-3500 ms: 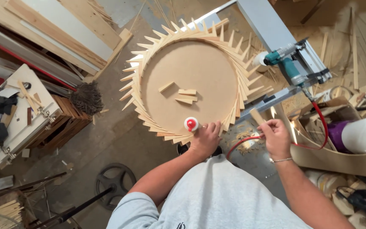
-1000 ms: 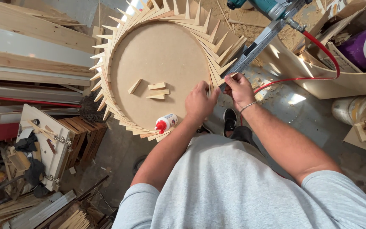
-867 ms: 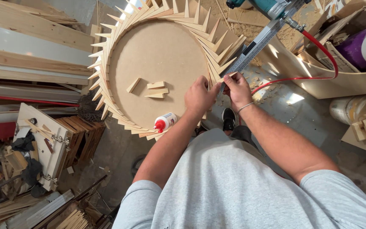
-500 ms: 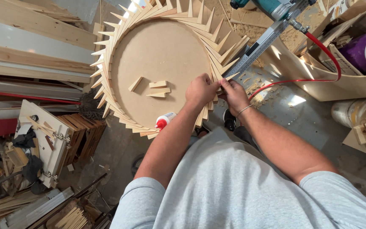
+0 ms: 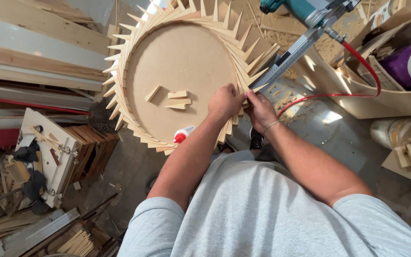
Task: Assembling a decorative wooden sunburst frame by gluing and nailing wooden slats to a circular base
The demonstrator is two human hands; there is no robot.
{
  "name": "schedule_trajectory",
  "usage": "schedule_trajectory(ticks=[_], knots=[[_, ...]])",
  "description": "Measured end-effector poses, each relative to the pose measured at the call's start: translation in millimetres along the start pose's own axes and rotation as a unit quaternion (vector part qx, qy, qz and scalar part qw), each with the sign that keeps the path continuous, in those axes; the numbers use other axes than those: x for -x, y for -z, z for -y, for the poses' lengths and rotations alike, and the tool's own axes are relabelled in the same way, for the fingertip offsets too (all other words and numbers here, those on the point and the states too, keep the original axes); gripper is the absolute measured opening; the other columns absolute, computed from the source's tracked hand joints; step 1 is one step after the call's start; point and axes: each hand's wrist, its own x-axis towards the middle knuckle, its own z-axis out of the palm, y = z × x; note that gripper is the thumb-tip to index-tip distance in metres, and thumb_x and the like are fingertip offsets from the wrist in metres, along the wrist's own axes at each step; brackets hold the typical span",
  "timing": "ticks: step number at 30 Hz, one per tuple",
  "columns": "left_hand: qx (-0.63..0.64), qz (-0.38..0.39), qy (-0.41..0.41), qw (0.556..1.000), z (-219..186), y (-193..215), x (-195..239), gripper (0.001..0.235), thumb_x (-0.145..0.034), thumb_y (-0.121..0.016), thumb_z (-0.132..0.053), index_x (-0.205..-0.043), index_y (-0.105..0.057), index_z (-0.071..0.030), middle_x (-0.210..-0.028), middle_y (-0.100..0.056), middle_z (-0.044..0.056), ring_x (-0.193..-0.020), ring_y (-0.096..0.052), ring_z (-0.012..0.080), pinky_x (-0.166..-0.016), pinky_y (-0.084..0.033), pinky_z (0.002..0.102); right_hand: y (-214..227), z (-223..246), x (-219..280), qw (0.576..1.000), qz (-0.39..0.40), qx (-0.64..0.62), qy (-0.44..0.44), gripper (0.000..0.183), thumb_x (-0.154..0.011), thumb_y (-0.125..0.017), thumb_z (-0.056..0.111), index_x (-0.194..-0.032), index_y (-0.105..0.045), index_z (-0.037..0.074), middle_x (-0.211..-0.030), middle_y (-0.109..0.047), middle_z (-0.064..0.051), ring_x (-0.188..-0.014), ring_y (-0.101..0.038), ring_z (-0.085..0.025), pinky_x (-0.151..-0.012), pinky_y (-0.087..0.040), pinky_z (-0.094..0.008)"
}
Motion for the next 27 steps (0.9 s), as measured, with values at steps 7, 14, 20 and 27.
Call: schedule_trajectory(ticks=[7, 14, 20, 27], knots=[[-0.005, -0.002, -0.013, 1.0, 27, -26, -24, 0.039, -0.09, -0.056, -0.057, -0.09, -0.056, -0.019, -0.092, -0.07, 0.017, -0.105, -0.07, 0.041, -0.088, -0.054, 0.051, 41, -9, -20, 0.996, 0.069, -0.023, -0.058, 0.06, -0.103, -0.034, 0.069, -0.113, -0.063, 0.017, -0.097, -0.074, 0.0, -0.084, -0.072, -0.013, -0.082, -0.059, -0.028], [0.01, -0.004, -0.032, 0.999, -1, 2, -1, 0.051, -0.084, -0.062, -0.064, -0.087, -0.059, -0.012, -0.093, -0.07, 0.023, -0.104, -0.07, 0.0449, -0.088, -0.054, 0.051, 56, 11, -29, 0.995, -0.048, 0.08, 0.03, 0.058, -0.105, -0.035, 0.06, -0.11, -0.06, 0.008, -0.083, -0.067, -0.007, -0.068, -0.07, -0.016, -0.061, -0.062, -0.029], [-0.031, 0.007, -0.03, 0.999, -9, 13, -1, 0.049, -0.083, -0.067, -0.06, -0.087, -0.066, -0.011, -0.091, -0.072, 0.022, -0.103, -0.072, 0.043, -0.085, -0.057, 0.051, 70, 109, -67, 0.879, -0.25, 0.32, 0.251, 0.034, -0.099, -0.071, 0.042, -0.074, -0.058, 0.022, -0.051, -0.058, 0.004, -0.051, -0.064, -0.013, -0.053, -0.052, -0.024], [-0.088, 0.063, 0.032, 0.994, -22, 21, -6, 0.052, -0.089, -0.063, -0.065, -0.1, -0.069, -0.014, -0.101, -0.075, 0.008, -0.094, -0.071, 0.0289, -0.073, -0.056, 0.044, 5, 225, -124, 0.558, -0.164, 0.746, 0.325, 0.068, -0.098, -0.082, 0.036, -0.146, -0.047, 0.002, -0.142, -0.056, -0.022, -0.129, -0.051, -0.037, -0.108, -0.041, -0.048]])
